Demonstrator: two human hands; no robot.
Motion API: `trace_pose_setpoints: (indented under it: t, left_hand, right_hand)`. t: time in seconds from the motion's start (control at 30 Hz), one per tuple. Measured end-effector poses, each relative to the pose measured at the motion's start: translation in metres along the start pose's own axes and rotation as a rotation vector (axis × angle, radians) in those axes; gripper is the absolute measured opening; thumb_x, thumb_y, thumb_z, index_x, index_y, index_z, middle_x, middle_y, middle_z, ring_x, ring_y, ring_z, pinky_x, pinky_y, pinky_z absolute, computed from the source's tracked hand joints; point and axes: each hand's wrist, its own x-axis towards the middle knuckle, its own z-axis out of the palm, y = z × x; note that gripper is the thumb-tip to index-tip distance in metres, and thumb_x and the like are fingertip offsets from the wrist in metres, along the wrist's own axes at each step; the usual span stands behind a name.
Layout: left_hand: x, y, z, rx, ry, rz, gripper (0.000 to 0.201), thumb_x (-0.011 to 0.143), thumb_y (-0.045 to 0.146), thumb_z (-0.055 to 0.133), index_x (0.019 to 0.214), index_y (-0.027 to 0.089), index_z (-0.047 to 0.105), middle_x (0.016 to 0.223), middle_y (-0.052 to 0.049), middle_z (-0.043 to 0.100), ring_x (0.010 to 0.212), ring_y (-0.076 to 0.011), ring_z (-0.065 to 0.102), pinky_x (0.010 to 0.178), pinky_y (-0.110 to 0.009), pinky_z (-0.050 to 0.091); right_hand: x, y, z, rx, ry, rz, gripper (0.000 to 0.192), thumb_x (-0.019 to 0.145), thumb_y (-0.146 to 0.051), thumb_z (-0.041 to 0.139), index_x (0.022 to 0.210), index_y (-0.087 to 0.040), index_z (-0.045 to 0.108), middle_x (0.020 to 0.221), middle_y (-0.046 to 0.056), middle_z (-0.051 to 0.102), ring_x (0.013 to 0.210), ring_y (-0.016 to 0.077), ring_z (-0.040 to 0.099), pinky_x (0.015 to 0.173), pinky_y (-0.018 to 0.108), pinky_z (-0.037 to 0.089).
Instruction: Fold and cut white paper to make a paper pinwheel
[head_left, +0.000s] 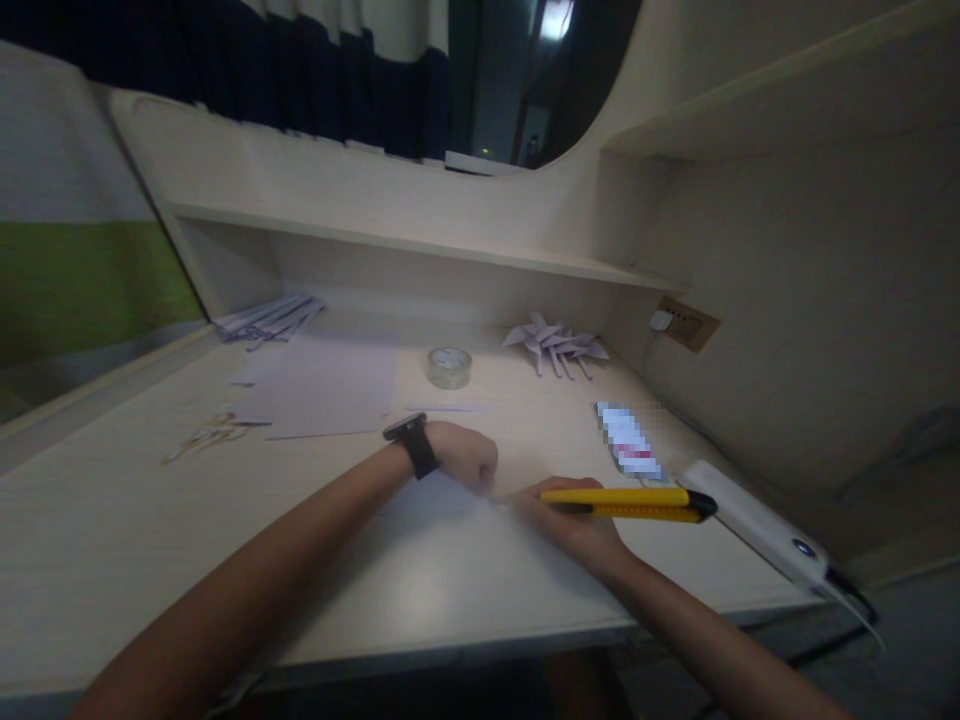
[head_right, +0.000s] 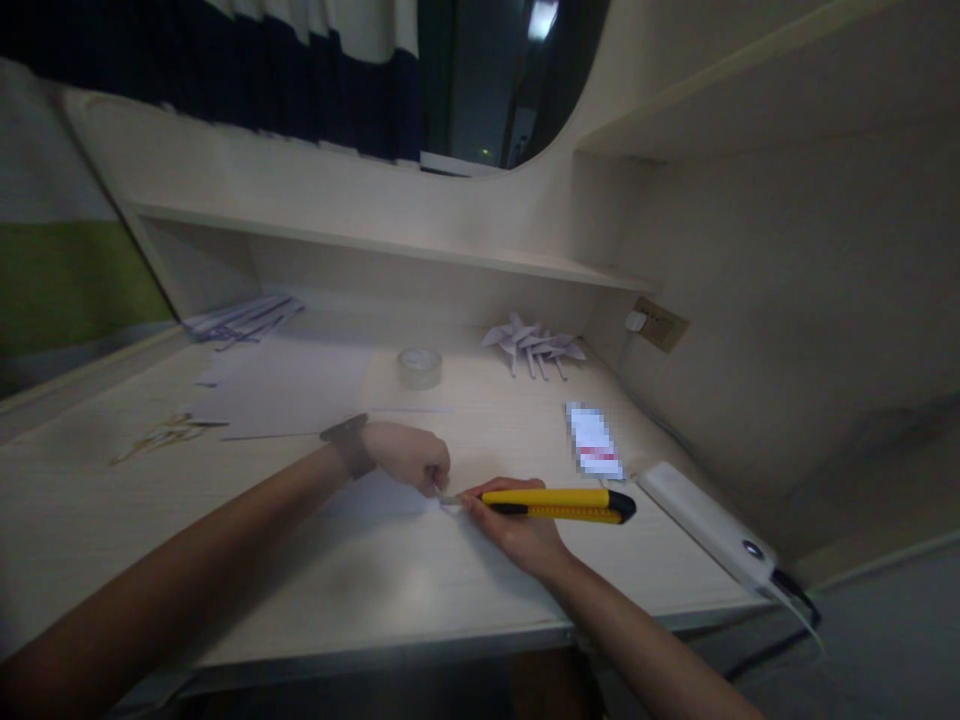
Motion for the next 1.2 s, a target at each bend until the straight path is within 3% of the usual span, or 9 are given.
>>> trace_pose_setpoints:
  t: [0.37, 0.77, 1.03, 1.2]
  left_hand:
    - [0.002, -0.009, 0.002, -0.067, 0.012, 0.044, 0.012, 0.071, 0.019, 0.059, 0.075, 0.013, 0.069, 0.063, 0.001, 0.061, 0.058, -0.0118, 0.049, 0.052, -0.021, 0.033]
    - [0.000, -0.015, 0.002, -0.143, 0.024, 0.114, 0.009, 0.072, 0.018, 0.059, 0.073, 0.012, 0.066, 0.064, 0.001, 0.060, 0.058, -0.0114, 0.049, 0.055, -0.021, 0.036]
    - [-0.002, -0.014, 0.001, -0.167, 0.026, 0.102, 0.010, 0.072, 0.018, 0.060, 0.076, 0.012, 0.068, 0.065, 0.001, 0.062, 0.059, -0.0112, 0.050, 0.056, -0.020, 0.037]
    - [-0.002, -0.007, 0.001, -0.092, 0.042, 0.025, 0.012, 0.071, 0.017, 0.061, 0.078, 0.013, 0.070, 0.069, -0.001, 0.066, 0.061, -0.0124, 0.052, 0.056, -0.021, 0.038]
  right_hand:
    - [0.001, -0.003, 0.000, -0.007, -0.003, 0.013, 0.020, 0.074, -0.036, 0.066, 0.067, -0.018, 0.070, 0.071, 0.006, 0.071, 0.065, 0.0184, 0.066, 0.064, 0.030, 0.055]
    - [0.000, 0.000, -0.001, -0.017, -0.012, 0.004, 0.018, 0.075, -0.035, 0.066, 0.069, -0.018, 0.071, 0.070, 0.005, 0.070, 0.064, 0.0178, 0.065, 0.064, 0.031, 0.055]
    - [0.000, -0.001, -0.001, -0.015, 0.000, 0.039, 0.021, 0.074, -0.038, 0.066, 0.068, -0.018, 0.070, 0.071, 0.005, 0.070, 0.065, 0.0175, 0.065, 0.068, 0.032, 0.055]
    - [0.000, -0.002, -0.001, 0.032, -0.001, 0.028, 0.022, 0.074, -0.040, 0.065, 0.069, -0.020, 0.070, 0.070, 0.004, 0.070, 0.065, 0.0186, 0.065, 0.066, 0.033, 0.056]
